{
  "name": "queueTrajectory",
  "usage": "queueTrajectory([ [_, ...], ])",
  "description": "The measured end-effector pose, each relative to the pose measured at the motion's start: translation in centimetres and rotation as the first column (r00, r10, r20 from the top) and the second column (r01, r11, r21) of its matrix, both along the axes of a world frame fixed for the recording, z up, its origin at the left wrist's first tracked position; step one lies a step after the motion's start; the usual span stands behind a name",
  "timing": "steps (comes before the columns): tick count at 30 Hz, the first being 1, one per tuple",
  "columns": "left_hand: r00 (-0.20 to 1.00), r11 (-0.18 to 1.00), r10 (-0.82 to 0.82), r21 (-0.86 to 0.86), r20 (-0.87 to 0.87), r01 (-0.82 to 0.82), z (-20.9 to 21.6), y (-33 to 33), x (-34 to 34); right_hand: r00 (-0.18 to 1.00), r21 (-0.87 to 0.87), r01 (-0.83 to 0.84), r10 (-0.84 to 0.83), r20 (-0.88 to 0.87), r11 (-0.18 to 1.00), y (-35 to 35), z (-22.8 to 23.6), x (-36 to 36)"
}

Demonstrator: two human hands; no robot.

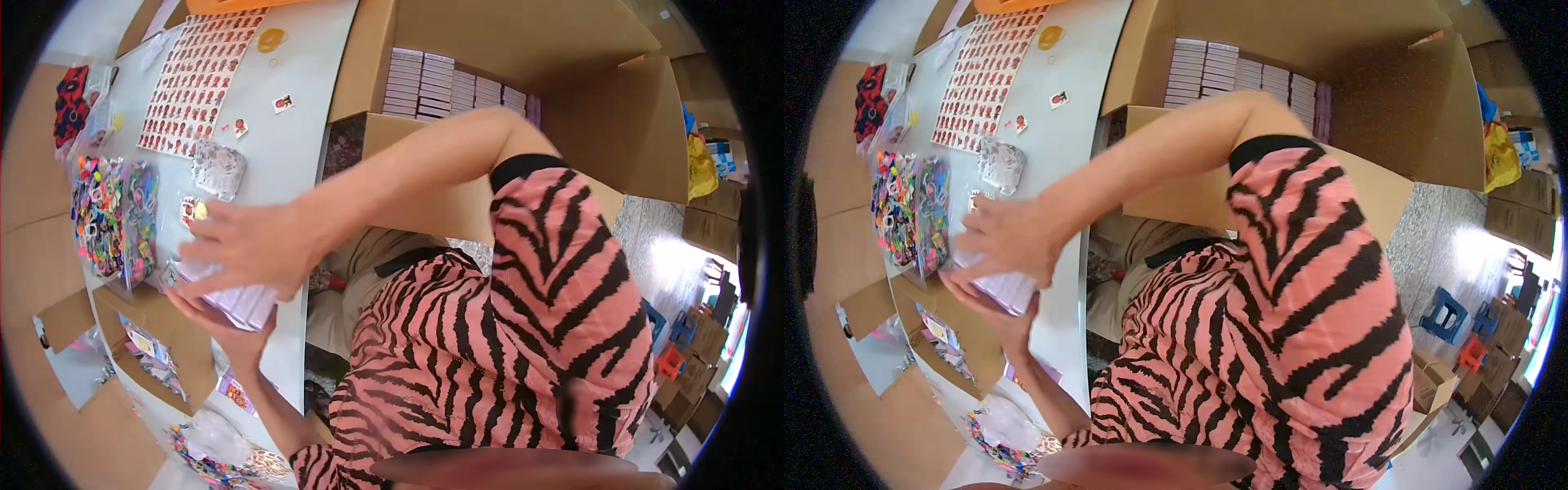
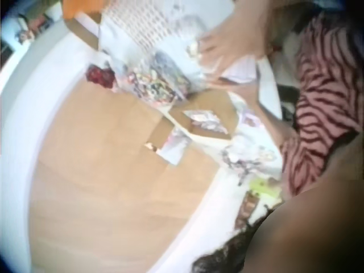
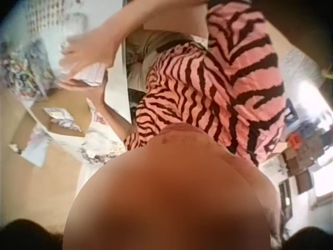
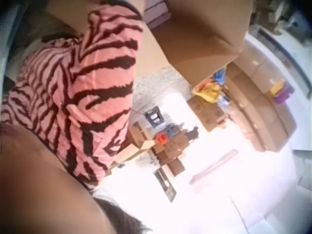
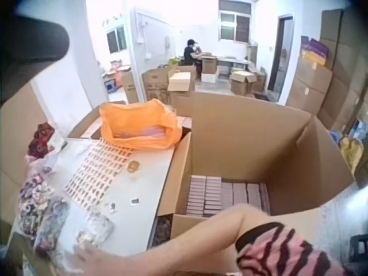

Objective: Applying stickers and labels to small purple product boxes and organizing them into a large shipping carton.

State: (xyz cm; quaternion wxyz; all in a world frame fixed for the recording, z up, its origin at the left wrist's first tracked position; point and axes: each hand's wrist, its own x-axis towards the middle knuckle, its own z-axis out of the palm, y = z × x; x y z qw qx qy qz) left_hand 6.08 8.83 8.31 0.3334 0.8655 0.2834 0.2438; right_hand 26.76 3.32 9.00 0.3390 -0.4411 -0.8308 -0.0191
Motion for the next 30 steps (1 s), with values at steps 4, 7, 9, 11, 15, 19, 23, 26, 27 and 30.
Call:
queueTrajectory([
  [4, 0.982, 0.984, -0.174, 0.038, 0.068, 0.171, 5.5, 0.6, 10.3, 0.976, 0.061, 0.193, -0.198, 0.091, 0.979, -3.1, 5.2, 8.8],
  [7, 0.905, 0.904, -0.416, 0.147, 0.093, 0.401, 6.1, 0.3, 18.8, 0.929, 0.071, 0.356, -0.361, 0.085, 0.932, -7.3, 6.4, 15.1],
  [9, 0.803, 0.792, -0.590, 0.260, 0.089, 0.553, 5.2, -0.7, 24.2, 0.927, -0.117, 0.373, -0.365, 0.085, 0.920, -10.8, 7.8, 19.1],
  [11, 0.717, 0.738, -0.674, 0.126, 0.179, 0.663, 4.3, -2.4, 27.9, 0.930, -0.292, 0.366, -0.360, 0.075, 0.884, -13.8, 8.3, 21.3],
  [15, 0.748, 0.671, -0.648, -0.355, 0.147, 0.651, 2.7, -6.6, 32.1, 0.861, -0.562, 0.436, -0.507, 0.033, 0.703, -18.5, 5.1, 24.4],
  [19, 0.805, 0.805, -0.593, -0.005, 0.032, 0.593, -3.4, -7.8, 31.2, 0.742, -0.662, 0.470, -0.668, -0.062, 0.584, -22.6, -7.1, 26.6],
  [23, 0.848, 0.838, -0.530, 0.132, -0.030, 0.529, -6.8, -7.5, 29.5, 0.654, -0.947, 0.192, -0.753, -0.072, 0.257, -24.2, -14.7, 28.0],
  [26, 0.854, 0.762, -0.495, 0.393, -0.161, 0.515, -8.2, -7.6, 29.2, 0.604, -0.971, -0.170, -0.762, -0.236, 0.165, -22.2, -17.6, 28.4],
  [27, 0.857, 0.766, -0.488, 0.389, -0.167, 0.512, -8.3, -7.6, 29.1, 0.608, -0.970, -0.179, -0.757, -0.240, 0.165, -21.5, -18.6, 28.5],
  [30, 0.879, 0.764, -0.449, 0.439, -0.164, 0.472, -8.7, -7.8, 29.2, 0.592, -0.946, -0.303, -0.755, -0.280, 0.113, -20.5, -23.5, 28.9],
])
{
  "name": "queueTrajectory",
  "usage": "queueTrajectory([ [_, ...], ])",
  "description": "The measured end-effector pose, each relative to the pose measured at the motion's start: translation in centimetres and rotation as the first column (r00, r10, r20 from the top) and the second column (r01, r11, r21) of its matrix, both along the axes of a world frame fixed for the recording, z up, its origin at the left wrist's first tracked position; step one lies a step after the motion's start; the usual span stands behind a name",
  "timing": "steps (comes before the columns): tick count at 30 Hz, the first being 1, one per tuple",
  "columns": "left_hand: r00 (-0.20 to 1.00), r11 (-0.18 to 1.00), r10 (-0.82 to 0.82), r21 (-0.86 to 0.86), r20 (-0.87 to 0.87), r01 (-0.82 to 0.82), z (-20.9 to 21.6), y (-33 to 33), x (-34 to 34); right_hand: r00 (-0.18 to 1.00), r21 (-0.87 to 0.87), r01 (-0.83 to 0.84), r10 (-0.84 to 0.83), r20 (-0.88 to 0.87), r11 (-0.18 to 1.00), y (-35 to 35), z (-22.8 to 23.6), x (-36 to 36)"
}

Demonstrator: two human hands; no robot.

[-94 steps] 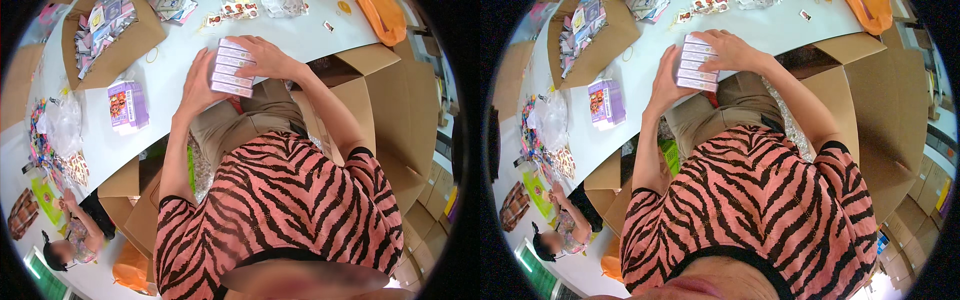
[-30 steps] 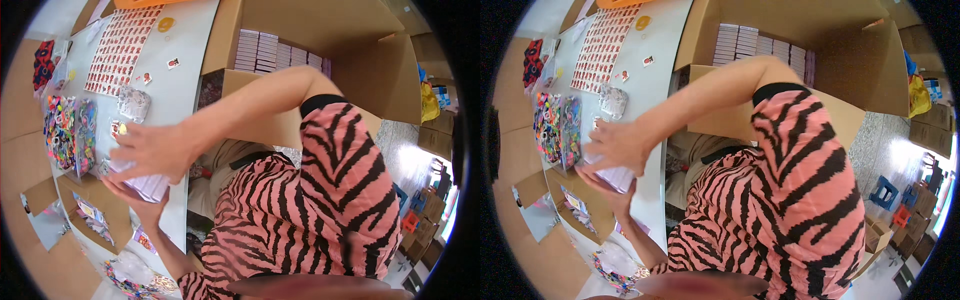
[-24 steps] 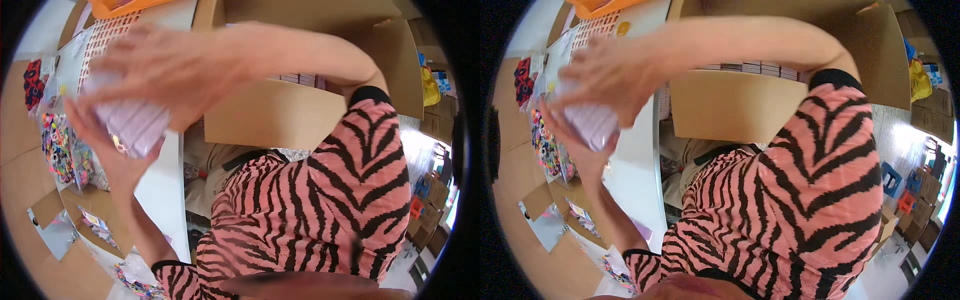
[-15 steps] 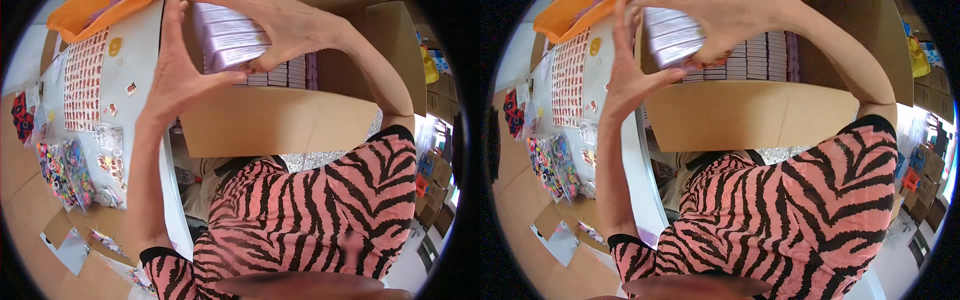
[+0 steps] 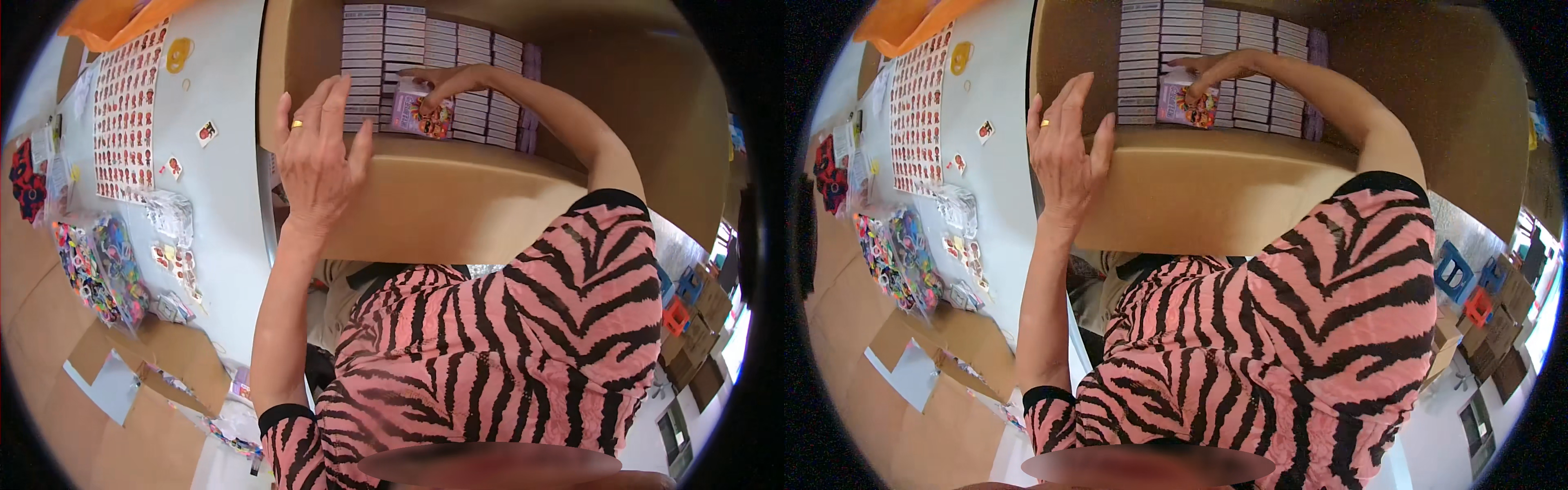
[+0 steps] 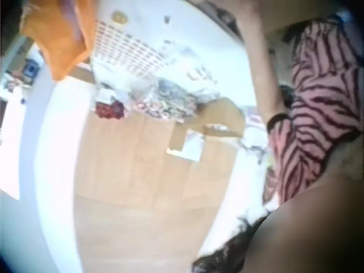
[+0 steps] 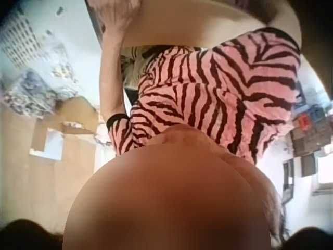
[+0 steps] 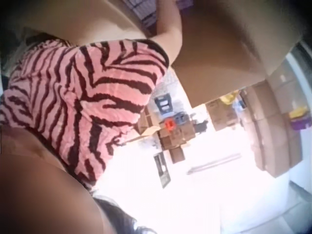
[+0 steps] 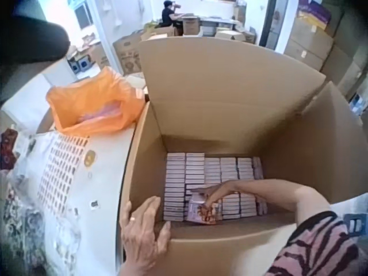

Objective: Applying stickers and labels to small purple product boxes and organizing them into a large shipping carton.

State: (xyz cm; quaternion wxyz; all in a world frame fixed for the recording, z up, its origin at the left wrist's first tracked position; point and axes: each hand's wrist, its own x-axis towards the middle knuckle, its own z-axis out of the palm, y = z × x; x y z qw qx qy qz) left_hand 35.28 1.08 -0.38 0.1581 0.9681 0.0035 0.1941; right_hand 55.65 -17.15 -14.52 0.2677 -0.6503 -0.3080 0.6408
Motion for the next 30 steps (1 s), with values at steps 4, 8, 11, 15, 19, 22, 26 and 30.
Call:
queueTrajectory([
  [4, 1.000, 0.999, -0.006, -0.038, 0.013, 0.007, -0.1, -0.2, 0.0, 0.996, -0.032, -0.088, 0.087, -0.032, 0.996, 0.7, -5.4, 0.0],
  [8, 1.000, 1.000, -0.011, -0.026, 0.020, 0.012, -0.1, 0.0, -0.2, 0.995, -0.001, -0.086, 0.085, -0.057, 0.996, 1.1, -6.7, -0.2],
  [11, 1.000, 1.000, -0.004, -0.014, 0.005, 0.004, 0.1, -0.1, -0.1, 0.995, 0.120, -0.089, 0.085, 0.045, 0.989, 1.3, -7.4, -0.7],
  [15, 1.000, 1.000, -0.026, -0.016, -0.009, 0.026, 0.0, 0.0, 0.0, 0.765, 0.079, -0.229, 0.129, 0.631, 0.970, 1.0, -9.3, -2.6],
  [19, 0.999, 0.997, -0.048, -0.051, 0.017, 0.048, -0.2, 0.3, 0.0, 0.676, 0.027, -0.208, 0.123, 0.727, 0.978, 1.2, -9.2, -4.0],
  [22, 0.999, 0.997, -0.052, -0.057, 0.014, 0.052, -0.2, 0.1, 0.1, 0.556, 0.055, -0.190, 0.061, 0.829, 0.980, 0.9, -10.3, -5.1],
  [26, 0.998, 0.997, -0.050, -0.057, 0.031, 0.052, -0.3, 0.2, 0.0, 0.459, -0.009, -0.206, 0.105, 0.882, 0.978, 1.4, -10.3, -6.9],
  [30, 0.998, 0.997, -0.055, -0.055, 0.036, 0.057, -0.3, 0.1, 0.0, 0.454, 0.016, -0.190, 0.074, 0.888, 0.982, 1.9, -10.9, -7.9],
])
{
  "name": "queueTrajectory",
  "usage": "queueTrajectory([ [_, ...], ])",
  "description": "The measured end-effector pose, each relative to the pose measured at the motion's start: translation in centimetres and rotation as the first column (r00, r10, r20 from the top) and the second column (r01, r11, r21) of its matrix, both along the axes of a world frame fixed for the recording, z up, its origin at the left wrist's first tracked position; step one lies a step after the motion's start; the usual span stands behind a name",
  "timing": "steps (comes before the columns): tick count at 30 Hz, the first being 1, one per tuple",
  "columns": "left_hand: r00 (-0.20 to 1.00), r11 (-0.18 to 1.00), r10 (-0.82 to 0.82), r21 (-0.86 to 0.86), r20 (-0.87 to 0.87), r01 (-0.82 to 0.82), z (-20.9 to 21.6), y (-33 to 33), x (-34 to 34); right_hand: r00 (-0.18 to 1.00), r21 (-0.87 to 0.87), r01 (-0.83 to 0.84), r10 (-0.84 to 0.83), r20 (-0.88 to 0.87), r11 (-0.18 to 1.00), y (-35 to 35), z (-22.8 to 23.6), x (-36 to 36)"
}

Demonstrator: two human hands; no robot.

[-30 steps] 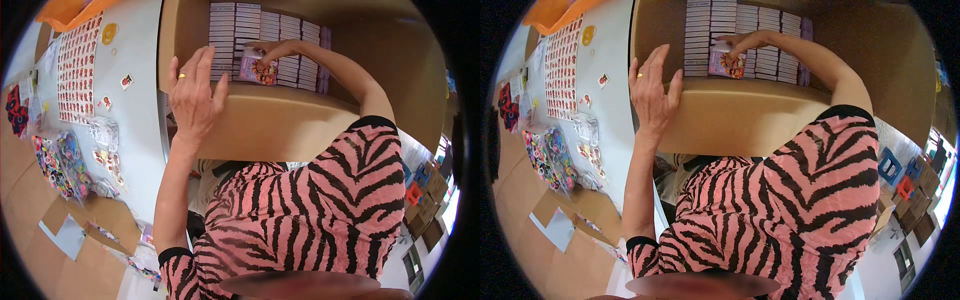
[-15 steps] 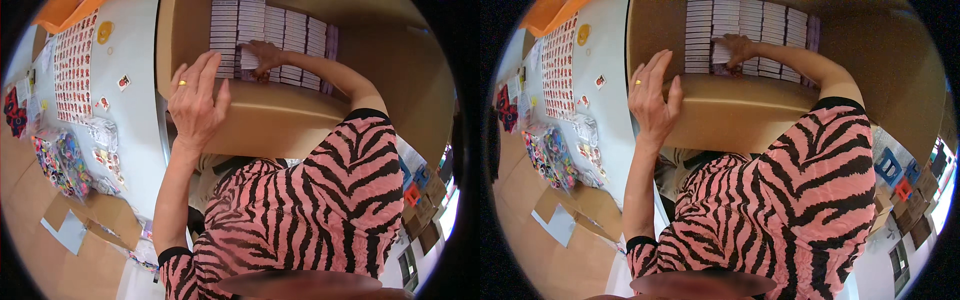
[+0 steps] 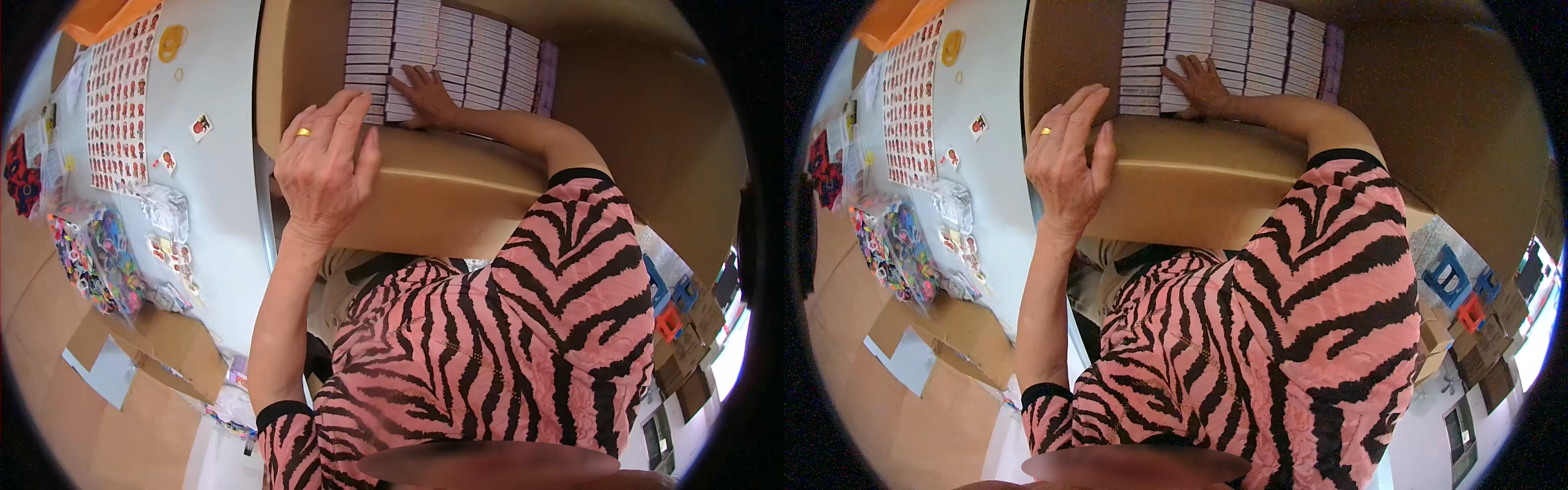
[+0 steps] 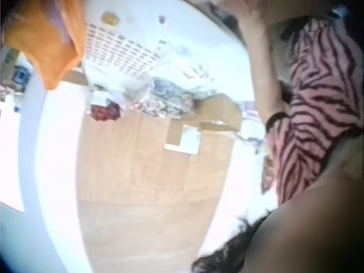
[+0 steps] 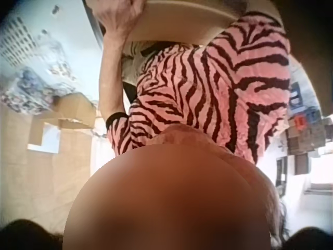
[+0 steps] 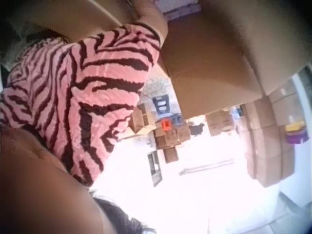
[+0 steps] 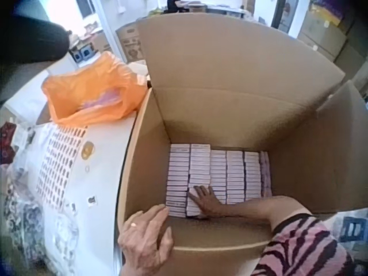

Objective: Applying stickers and labels to small purple product boxes and organizing them into a large shipping carton.

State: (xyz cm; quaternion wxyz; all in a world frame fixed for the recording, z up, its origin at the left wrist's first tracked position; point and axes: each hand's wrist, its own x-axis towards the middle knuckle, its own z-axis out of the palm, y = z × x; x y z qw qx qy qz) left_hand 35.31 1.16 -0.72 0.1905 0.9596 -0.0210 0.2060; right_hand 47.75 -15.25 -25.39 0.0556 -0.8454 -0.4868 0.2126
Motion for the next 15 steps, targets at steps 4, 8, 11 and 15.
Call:
queueTrajectory([
  [4, 1.000, 1.000, -0.001, 0.008, -0.003, 0.001, 0.0, -0.2, 0.0, 0.999, 0.096, -0.007, 0.002, 0.049, 0.995, -0.8, -1.7, -0.7],
  [8, 1.000, 1.000, -0.014, 0.010, 0.000, 0.014, 0.2, -0.1, -0.1, 0.988, 0.241, -0.076, 0.041, 0.148, 0.968, -1.5, -3.4, -0.7],
  [11, 1.000, 1.000, -0.015, 0.006, 0.003, 0.015, 0.2, -0.1, -0.2, 0.988, 0.240, -0.094, 0.061, 0.140, 0.966, -1.4, -3.1, -1.1],
  [15, 1.000, 1.000, -0.009, -0.005, 0.022, 0.010, 0.0, -0.2, -0.3, 0.993, 0.129, -0.076, 0.063, 0.104, 0.989, -0.9, -2.2, -1.5],
])
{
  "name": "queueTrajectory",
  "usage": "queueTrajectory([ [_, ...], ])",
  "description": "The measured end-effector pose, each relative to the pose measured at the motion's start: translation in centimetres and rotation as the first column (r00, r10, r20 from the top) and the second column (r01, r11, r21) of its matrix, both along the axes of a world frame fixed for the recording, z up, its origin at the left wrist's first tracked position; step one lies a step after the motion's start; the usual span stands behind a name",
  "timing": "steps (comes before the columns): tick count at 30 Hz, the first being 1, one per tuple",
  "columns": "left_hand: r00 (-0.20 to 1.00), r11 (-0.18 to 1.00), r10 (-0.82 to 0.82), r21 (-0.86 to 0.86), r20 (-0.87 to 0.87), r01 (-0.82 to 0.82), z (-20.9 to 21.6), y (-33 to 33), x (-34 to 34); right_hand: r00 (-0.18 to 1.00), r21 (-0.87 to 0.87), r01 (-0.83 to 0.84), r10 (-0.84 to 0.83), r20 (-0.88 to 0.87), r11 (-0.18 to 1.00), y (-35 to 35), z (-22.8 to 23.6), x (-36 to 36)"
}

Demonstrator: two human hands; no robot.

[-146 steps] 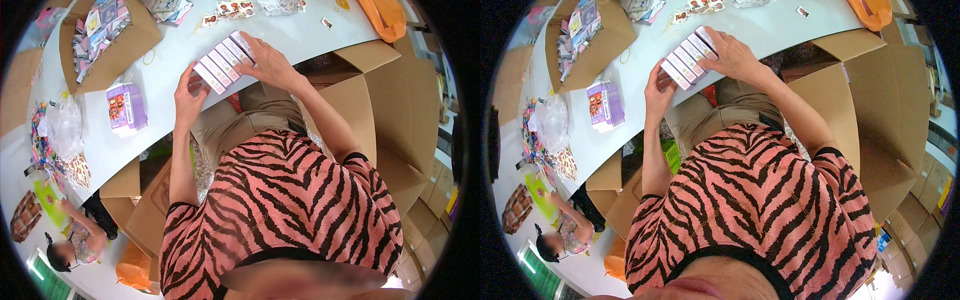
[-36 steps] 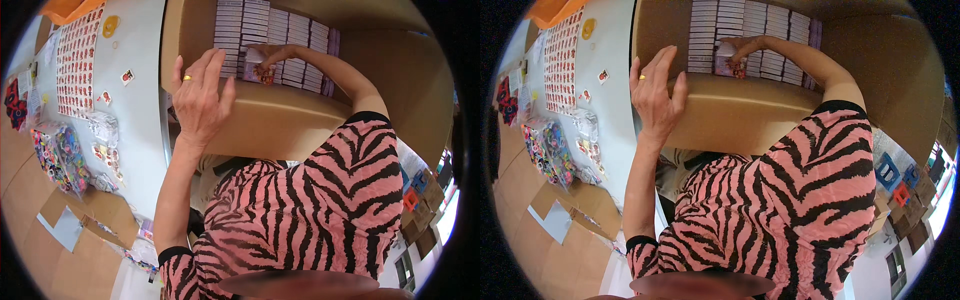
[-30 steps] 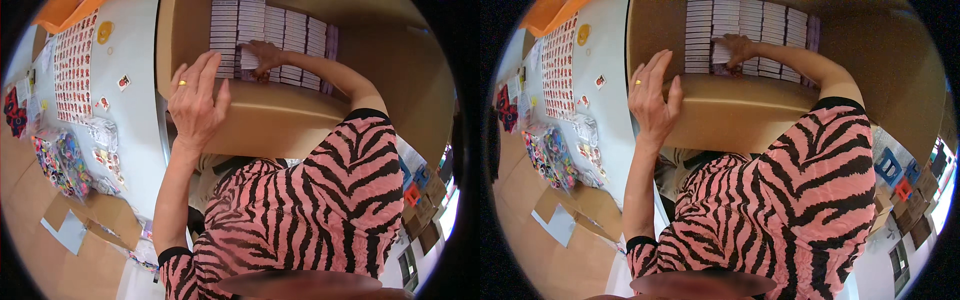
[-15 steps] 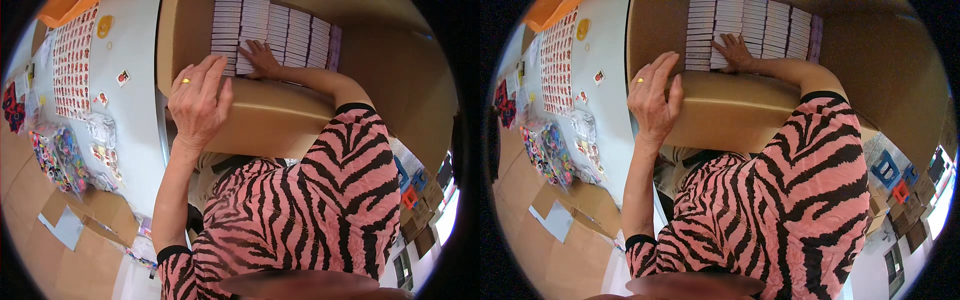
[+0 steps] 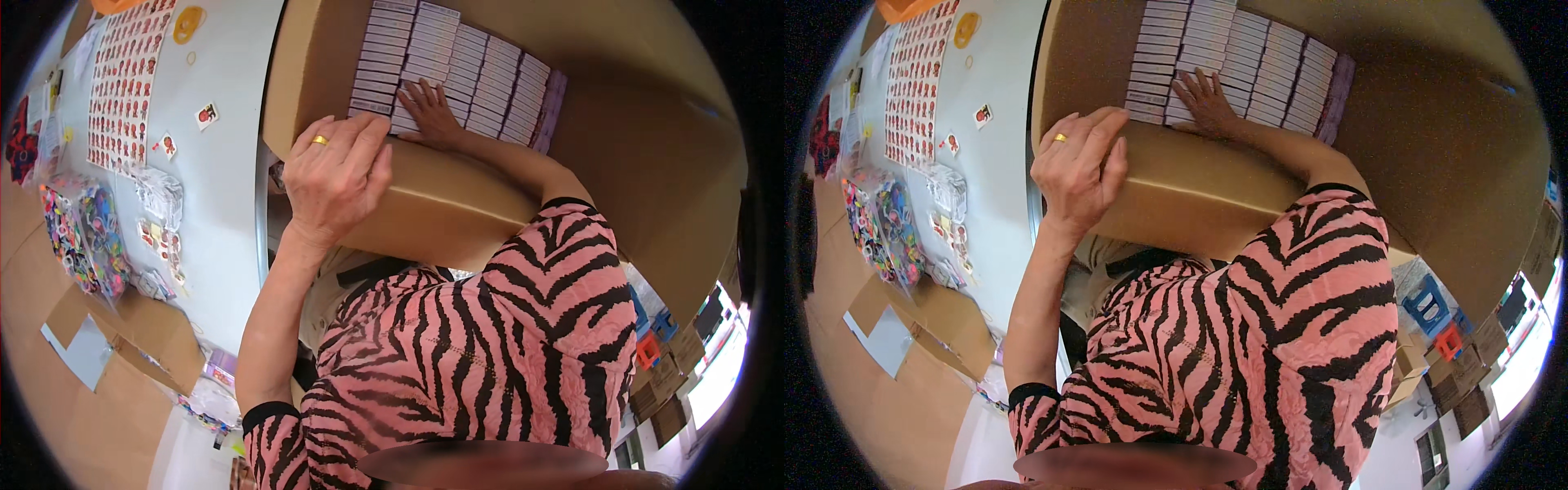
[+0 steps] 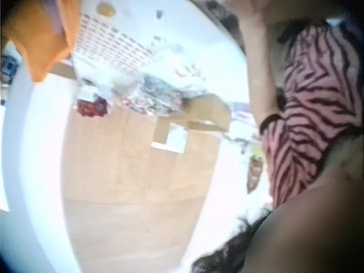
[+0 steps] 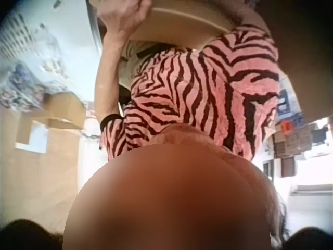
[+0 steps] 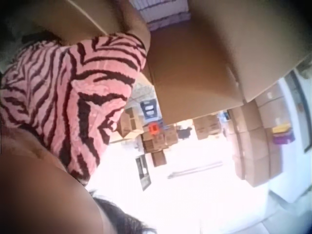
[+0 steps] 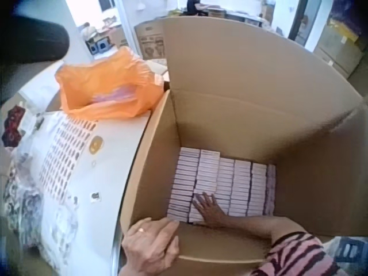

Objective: Applying stickers and labels to small purple product boxes and organizing them into a large shipping carton.

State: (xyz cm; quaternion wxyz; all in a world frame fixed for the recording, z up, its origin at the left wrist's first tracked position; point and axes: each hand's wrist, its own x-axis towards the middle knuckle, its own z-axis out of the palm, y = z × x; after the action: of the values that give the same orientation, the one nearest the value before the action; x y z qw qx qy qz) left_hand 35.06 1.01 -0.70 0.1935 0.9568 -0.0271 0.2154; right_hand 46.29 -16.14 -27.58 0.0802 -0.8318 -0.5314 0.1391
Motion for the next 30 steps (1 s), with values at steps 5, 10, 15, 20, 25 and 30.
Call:
queueTrajectory([
  [5, 1.000, 0.999, 0.013, -0.043, -0.021, -0.014, 0.1, 0.0, 0.0, 0.985, 0.118, 0.016, 0.004, -0.170, 0.993, 0.1, 1.1, 0.5],
  [10, 0.999, 1.000, -0.005, 0.010, 0.034, 0.005, -0.4, 0.0, 0.5, 0.891, 0.020, -0.068, 0.070, -0.449, 0.997, -1.8, 1.8, 2.4],
  [15, 0.999, 1.000, -0.007, 0.007, 0.051, 0.007, -0.6, 0.1, 0.4, 0.889, -0.023, -0.223, 0.194, -0.414, 0.974, 0.6, 1.5, 1.9],
  [20, 1.000, 1.000, 0.005, 0.020, 0.028, -0.006, -0.7, 0.1, 0.1, 0.809, 0.014, -0.084, 0.076, -0.583, 0.996, 0.1, 0.8, 2.1],
  [25, 0.997, 1.000, -0.005, 0.009, 0.075, 0.004, -0.3, -0.3, 0.7, 0.176, -0.128, 0.918, -0.674, -0.718, 0.376, -6.0, -7.5, 7.2],
  [30, 0.997, 0.999, 0.028, 0.037, 0.073, -0.031, -1.0, 0.2, 0.3, -0.468, -0.121, 0.603, 0.228, -0.854, 0.788, -0.5, -9.1, 5.3],
])
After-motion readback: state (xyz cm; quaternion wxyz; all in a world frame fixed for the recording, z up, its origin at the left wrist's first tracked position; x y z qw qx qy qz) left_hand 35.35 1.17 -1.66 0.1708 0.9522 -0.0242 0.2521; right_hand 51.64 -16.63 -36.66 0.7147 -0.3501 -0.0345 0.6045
